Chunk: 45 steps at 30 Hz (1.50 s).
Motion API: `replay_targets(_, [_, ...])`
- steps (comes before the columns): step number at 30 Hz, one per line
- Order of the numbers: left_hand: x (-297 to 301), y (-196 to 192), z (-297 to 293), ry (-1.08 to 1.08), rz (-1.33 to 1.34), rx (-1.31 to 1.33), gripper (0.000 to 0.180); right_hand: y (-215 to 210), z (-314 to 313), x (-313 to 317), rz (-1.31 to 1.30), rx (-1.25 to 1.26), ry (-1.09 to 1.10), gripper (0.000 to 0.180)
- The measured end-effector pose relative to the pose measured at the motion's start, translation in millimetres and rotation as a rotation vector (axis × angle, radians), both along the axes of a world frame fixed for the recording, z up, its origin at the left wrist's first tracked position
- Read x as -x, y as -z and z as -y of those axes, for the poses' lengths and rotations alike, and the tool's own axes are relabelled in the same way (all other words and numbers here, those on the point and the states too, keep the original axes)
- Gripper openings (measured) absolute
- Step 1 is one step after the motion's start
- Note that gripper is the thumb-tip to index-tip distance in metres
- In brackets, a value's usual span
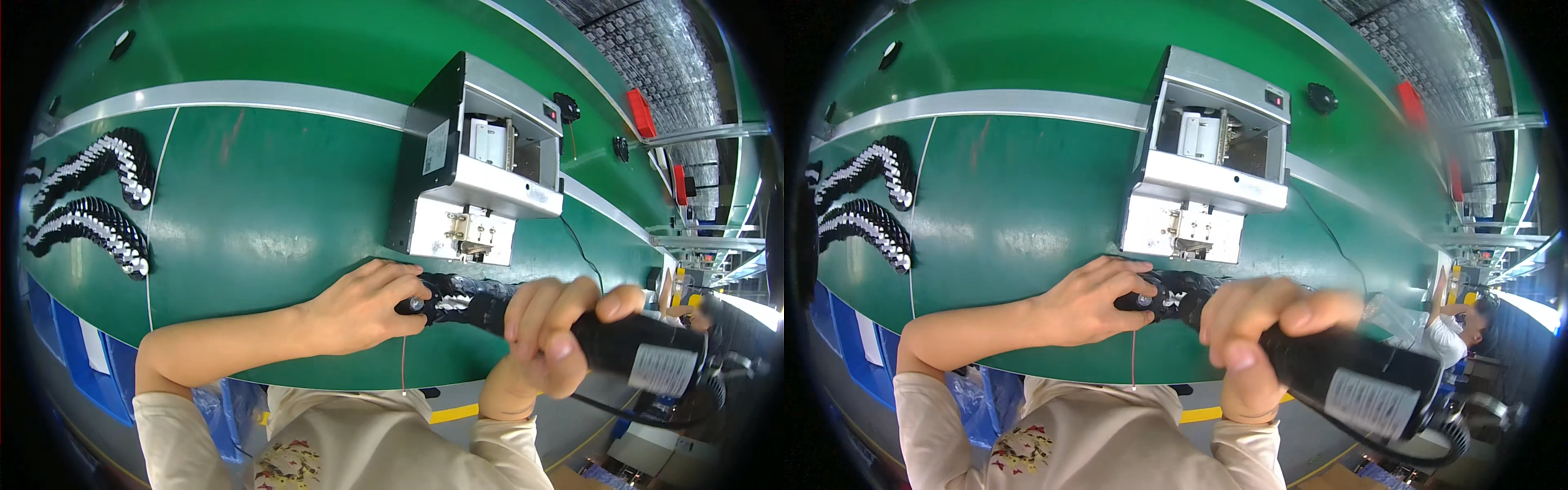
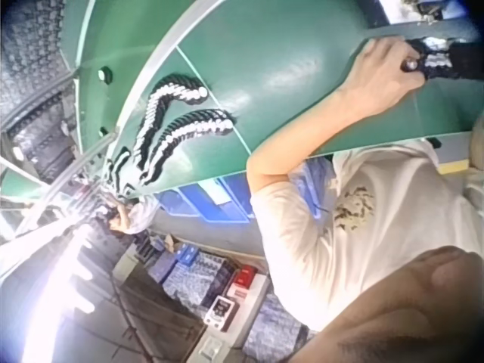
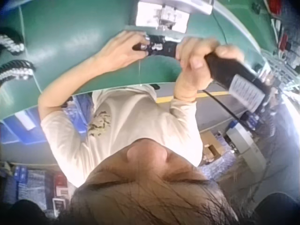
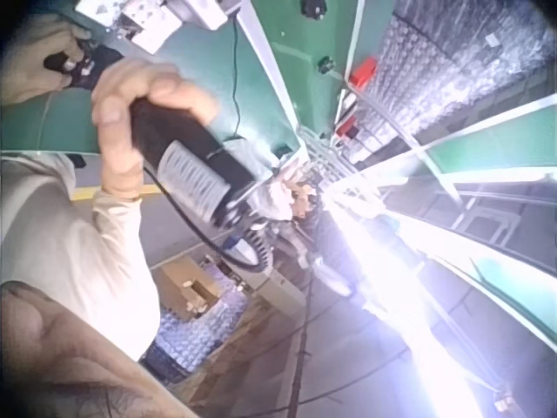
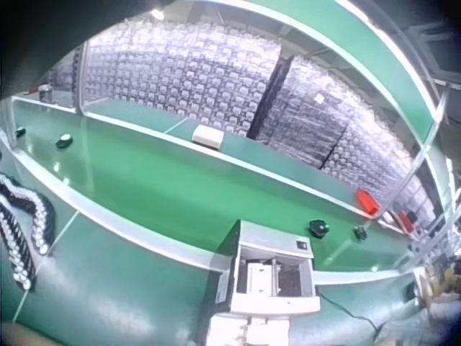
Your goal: Use an electric screwdriver to attach fans to electronic components on a factory assembly line.
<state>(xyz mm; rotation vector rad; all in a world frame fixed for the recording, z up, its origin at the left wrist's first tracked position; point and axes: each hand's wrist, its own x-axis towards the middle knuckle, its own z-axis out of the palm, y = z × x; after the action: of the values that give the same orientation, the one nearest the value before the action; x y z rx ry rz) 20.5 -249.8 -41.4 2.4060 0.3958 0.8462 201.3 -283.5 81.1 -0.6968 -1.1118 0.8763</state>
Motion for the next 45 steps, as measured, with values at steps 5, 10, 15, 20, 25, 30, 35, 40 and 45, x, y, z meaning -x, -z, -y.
replay_targets(5, [1.5, -2.8, 0.2, -0.005, 0.007, -0.003, 0.018, 5.8, 19.8, 1.4, 0.042, 0.101, -0.053, 0.047])
replay_targets(10, [1.2, -1.5, -0.8, 0.002, 0.018, 0.004, 0.016, 17.5, 22.8, 3.8, 0.096, 0.12, -0.029, 0.045])
replay_targets(15, [1.4, -3.8, 0.0, -0.003, 0.017, 0.019, 0.013, 27.3, 22.4, 2.9, 0.179, -0.038, -0.101, 0.043])
replay_targets(20, [2.2, -3.2, 1.5, -0.002, -0.002, 0.017, 0.014, 31.6, 22.8, 9.7, 0.207, -0.103, -0.09, 0.039])
replay_targets(25, [4.0, -12.3, -0.9, 0.027, -0.036, 0.075, 0.019, 28.8, 19.1, 8.9, 0.212, -0.072, -0.143, 0.032])
replay_targets(30, [3.9, -16.1, 0.4, 0.026, -0.055, 0.2, 0.026, 24.1, 21.6, 5.7, 0.147, -0.032, -0.119, 0.037])
replay_targets(35, [1.7, -19.4, -4.1, 0.003, 0.014, 0.146, 0.026, -4.1, 24.2, -35.2, -0.073, -0.222, -0.15, 0.05])
replay_targets(40, [48.2, -55.8, -19.9, 0.145, -0.192, 0.265, 0.029, -5.6, 24.1, -65.6, -0.083, -0.272, -0.111, 0.054])
replay_targets(45, [71.9, -55.8, -89.2, -0.38, -0.19, -0.084, 0.042, 5.0, 18.2, -64.7, -0.019, -0.289, -0.126, 0.049])
